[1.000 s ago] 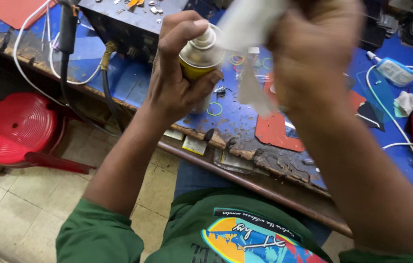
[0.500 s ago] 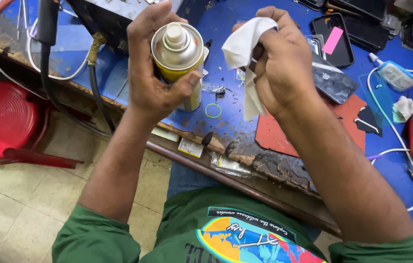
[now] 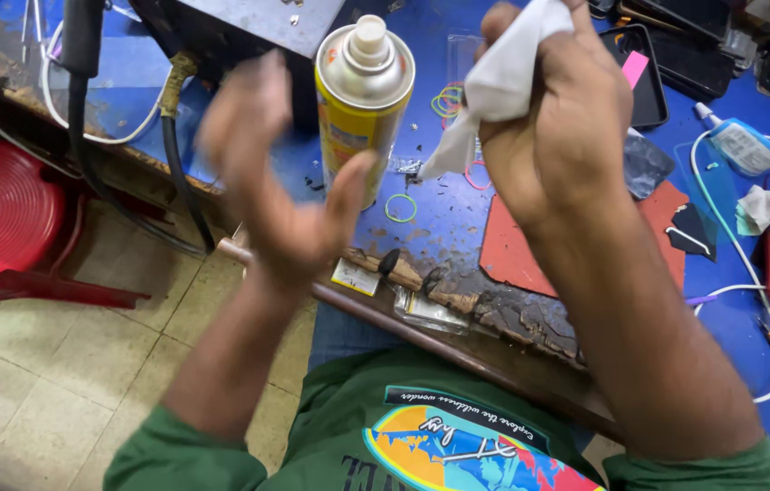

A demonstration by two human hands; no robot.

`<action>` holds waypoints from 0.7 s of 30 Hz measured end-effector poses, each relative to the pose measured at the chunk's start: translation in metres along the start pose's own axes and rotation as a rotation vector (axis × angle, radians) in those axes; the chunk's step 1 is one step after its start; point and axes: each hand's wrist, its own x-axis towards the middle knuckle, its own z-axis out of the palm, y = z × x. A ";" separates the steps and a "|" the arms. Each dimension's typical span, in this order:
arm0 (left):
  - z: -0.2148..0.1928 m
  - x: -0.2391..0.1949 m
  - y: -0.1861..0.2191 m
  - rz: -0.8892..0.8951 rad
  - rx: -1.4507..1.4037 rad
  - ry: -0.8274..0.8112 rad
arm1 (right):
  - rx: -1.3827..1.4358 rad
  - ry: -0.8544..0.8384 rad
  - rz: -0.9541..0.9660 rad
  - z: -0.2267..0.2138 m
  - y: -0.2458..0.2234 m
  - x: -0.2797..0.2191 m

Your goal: The person cleans a black smartphone by wiping its back and edges with a white cloth. They spray a cleaning solution onto the cloth and continue wiping the device, focusing on the camera area and side edges.

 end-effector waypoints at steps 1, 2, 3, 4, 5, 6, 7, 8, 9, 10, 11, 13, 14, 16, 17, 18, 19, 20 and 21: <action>0.000 -0.001 0.016 0.069 0.061 0.105 | 0.006 -0.046 -0.002 0.004 -0.001 -0.007; -0.003 -0.006 0.034 0.043 0.014 -0.007 | 0.033 -0.057 0.015 0.006 -0.002 -0.016; -0.003 -0.013 0.053 0.010 -0.029 -0.120 | 0.060 -0.065 0.041 0.008 -0.002 -0.027; 0.005 -0.018 0.061 -0.103 -0.178 -0.138 | 0.074 -0.076 0.070 0.009 -0.001 -0.038; 0.013 -0.024 0.070 -0.216 -0.321 -0.150 | 0.089 -0.094 0.101 0.009 -0.001 -0.048; 0.016 -0.029 0.073 -0.328 -0.463 -0.159 | 0.091 -0.115 0.134 0.008 -0.001 -0.057; 0.015 -0.033 0.074 -0.327 -0.410 -0.190 | 0.047 -0.103 0.123 0.005 -0.004 -0.062; 0.014 -0.038 0.073 -0.326 -0.356 -0.220 | 0.003 -0.091 0.112 0.000 -0.008 -0.066; 0.010 -0.044 0.073 -0.310 -0.353 -0.260 | -0.093 -0.047 0.054 -0.008 -0.019 -0.068; 0.008 -0.049 0.073 -0.293 -0.349 -0.299 | -0.190 -0.005 -0.003 -0.016 -0.029 -0.070; 0.001 -0.055 0.074 -0.263 -0.390 -0.345 | -0.226 0.019 -0.042 -0.024 -0.037 -0.073; -0.004 -0.069 0.080 -0.202 -0.434 -0.506 | -0.297 0.065 -0.123 -0.038 -0.053 -0.079; -0.004 -0.075 0.084 -0.170 -0.435 -0.621 | -0.331 0.087 -0.165 -0.044 -0.058 -0.083; -0.003 -0.087 0.088 -0.081 -0.367 -0.774 | -0.466 0.106 -0.208 -0.050 -0.060 -0.090; -0.002 -0.092 0.087 -0.023 -0.295 -0.809 | -0.567 0.101 -0.215 -0.050 -0.058 -0.092; -0.004 -0.096 0.088 0.036 -0.222 -0.843 | -0.734 0.078 -0.189 -0.049 -0.051 -0.095; -0.006 -0.097 0.088 0.023 -0.216 -0.810 | -0.816 0.052 -0.161 -0.047 -0.047 -0.094; -0.009 -0.097 0.089 0.011 -0.210 -0.776 | -0.898 0.023 -0.135 -0.043 -0.043 -0.093; -0.013 -0.095 0.089 0.001 -0.203 -0.744 | -0.895 -0.002 -0.101 -0.040 -0.041 -0.091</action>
